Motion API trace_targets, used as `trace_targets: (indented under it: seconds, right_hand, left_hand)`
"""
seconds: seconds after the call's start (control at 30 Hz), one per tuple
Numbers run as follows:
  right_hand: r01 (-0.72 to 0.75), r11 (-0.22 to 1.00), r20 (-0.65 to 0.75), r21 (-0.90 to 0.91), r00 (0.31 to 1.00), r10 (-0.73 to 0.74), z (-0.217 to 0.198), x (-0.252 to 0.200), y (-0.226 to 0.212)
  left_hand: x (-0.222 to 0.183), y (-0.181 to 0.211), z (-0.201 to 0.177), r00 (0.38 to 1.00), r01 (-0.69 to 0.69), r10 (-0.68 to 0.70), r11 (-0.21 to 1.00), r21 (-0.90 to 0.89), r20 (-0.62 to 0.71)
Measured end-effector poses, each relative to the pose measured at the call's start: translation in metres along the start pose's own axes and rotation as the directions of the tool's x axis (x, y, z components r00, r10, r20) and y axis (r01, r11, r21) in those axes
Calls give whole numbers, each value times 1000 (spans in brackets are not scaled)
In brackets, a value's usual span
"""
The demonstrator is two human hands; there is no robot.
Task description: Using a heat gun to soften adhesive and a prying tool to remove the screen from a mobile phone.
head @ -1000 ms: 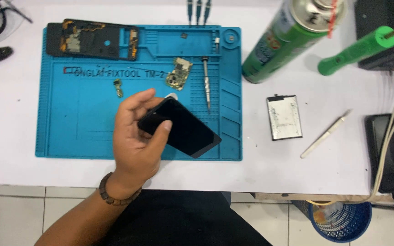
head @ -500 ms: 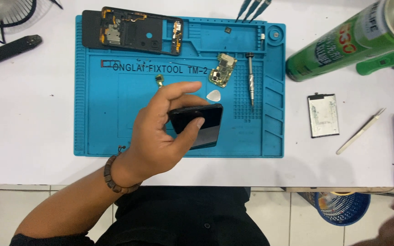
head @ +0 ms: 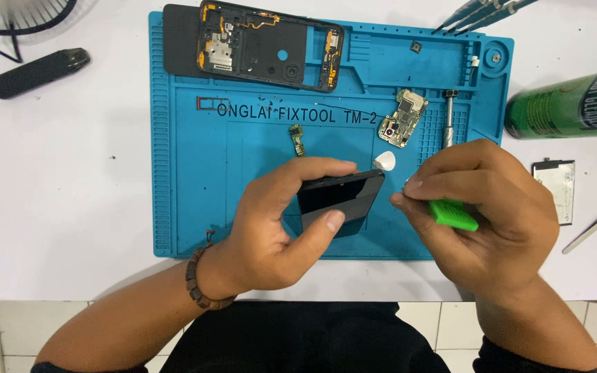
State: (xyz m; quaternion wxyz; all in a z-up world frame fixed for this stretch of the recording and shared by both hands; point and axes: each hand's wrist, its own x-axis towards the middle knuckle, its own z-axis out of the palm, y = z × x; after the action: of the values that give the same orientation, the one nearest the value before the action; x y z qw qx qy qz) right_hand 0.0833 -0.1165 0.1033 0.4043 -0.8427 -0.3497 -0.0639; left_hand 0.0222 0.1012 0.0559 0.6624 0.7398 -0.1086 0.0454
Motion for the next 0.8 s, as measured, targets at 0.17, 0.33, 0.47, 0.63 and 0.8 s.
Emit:
trace_targets:
  seconds: [0.17,0.33,0.47,0.63,0.8]
  right_hand:
    - [-92,995,-12,42,996,93,3,-10,11]
    - [-155,963,27,220,988,153,8,-16,17]
    - [-97,979,76,178,993,85,9,-12,17]
    - [-82,972,48,218,996,74,15,-10,14]
    - [-90,972,71,219,995,76,16,-7,12]
  left_hand:
    - [5,6,2,997,66,-47,934,-350,62]
    - [10,8,2,970,223,-108,746,-627,217]
    - [11,11,2,954,296,-188,724,-623,234]
    - [12,12,-1,933,360,-265,662,-657,244]
    - [11,16,-4,920,390,-303,660,-642,247]
